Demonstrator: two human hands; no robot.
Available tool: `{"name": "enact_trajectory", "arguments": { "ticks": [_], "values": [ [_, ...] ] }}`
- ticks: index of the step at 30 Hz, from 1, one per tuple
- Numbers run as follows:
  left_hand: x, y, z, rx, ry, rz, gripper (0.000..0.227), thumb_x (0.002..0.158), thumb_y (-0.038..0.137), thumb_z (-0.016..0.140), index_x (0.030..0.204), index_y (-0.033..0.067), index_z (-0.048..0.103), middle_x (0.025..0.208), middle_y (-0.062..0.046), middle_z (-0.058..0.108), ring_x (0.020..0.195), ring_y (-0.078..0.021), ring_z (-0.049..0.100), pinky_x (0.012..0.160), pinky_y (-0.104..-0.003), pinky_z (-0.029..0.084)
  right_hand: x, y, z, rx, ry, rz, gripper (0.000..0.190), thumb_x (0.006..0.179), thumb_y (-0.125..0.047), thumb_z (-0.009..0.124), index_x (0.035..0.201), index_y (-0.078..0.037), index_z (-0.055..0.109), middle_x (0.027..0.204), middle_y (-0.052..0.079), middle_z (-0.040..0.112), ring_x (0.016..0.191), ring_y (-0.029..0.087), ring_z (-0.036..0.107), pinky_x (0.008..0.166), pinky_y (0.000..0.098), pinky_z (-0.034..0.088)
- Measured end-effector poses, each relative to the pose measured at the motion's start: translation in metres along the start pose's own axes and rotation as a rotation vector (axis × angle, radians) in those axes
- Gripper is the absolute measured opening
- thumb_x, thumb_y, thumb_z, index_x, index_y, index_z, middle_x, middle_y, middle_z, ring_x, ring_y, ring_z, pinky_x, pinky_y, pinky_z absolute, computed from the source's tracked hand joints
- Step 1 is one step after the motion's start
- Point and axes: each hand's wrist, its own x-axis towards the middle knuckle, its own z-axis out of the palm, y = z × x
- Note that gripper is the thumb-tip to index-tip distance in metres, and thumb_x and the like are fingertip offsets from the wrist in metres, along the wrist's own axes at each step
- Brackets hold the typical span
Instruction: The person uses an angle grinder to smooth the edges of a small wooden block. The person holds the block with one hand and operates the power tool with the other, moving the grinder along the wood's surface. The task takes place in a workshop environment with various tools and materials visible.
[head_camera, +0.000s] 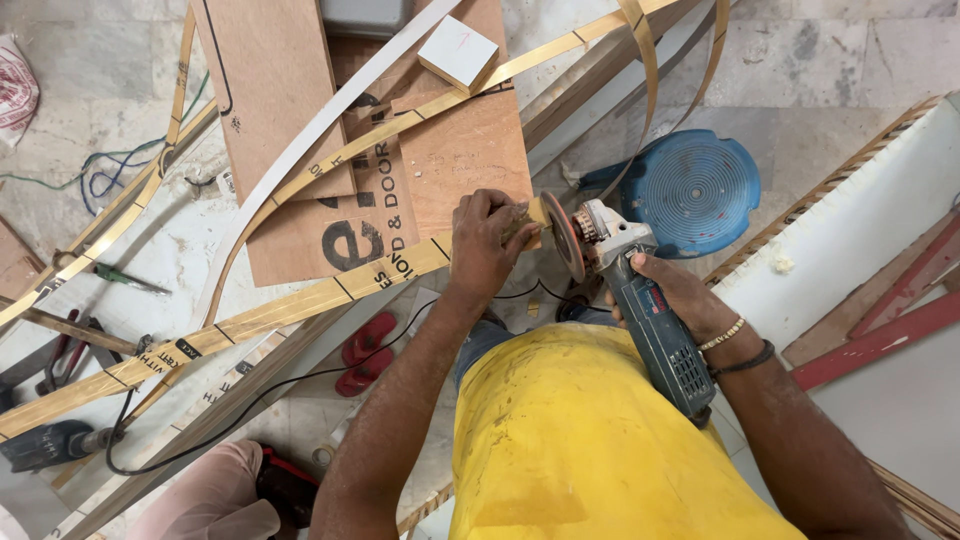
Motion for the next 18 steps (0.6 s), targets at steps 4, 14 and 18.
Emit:
{"name": "enact_trajectory", "arguments": {
  "ticks": [4, 14, 18],
  "values": [
    [0.000, 0.001, 0.000, -0.010, 0.012, 0.006, 0.032, 0.082, 0.023, 0.086, 0.107, 0.0056, 0.077, 0.108, -0.005, 0.061, 0.100, -0.0250, 0.055, 0.088, -0.041, 0.048, 0.001, 0.005, -0.003, 0.005, -0.053, -0.035, 0.066, 0.090, -0.058, 0.065, 0.114, 0.004, 0.061, 0.091, 0.017, 0.071, 0.077, 0.023, 0.074, 0.066, 0.0352, 0.065],
    [0.001, 0.002, -0.001, -0.011, 0.033, 0.013, 0.032, 0.081, 0.021, 0.087, 0.108, 0.0056, 0.078, 0.108, -0.006, 0.062, 0.102, -0.0265, 0.057, 0.089, -0.041, 0.048, -0.005, 0.009, 0.001, 0.036, -0.064, -0.037, 0.065, 0.089, -0.058, 0.063, 0.115, 0.001, 0.062, 0.089, 0.017, 0.072, 0.071, 0.022, 0.074, 0.061, 0.0340, 0.064],
    [0.001, 0.004, -0.003, -0.029, 0.032, 0.012, 0.032, 0.081, 0.020, 0.087, 0.108, 0.0046, 0.077, 0.107, -0.007, 0.062, 0.101, -0.0268, 0.057, 0.090, -0.041, 0.048, -0.005, 0.012, 0.001, -0.004, -0.043, -0.043, 0.064, 0.090, -0.057, 0.062, 0.114, 0.002, 0.063, 0.088, 0.018, 0.073, 0.070, 0.022, 0.074, 0.060, 0.0341, 0.064]
  ]
}}
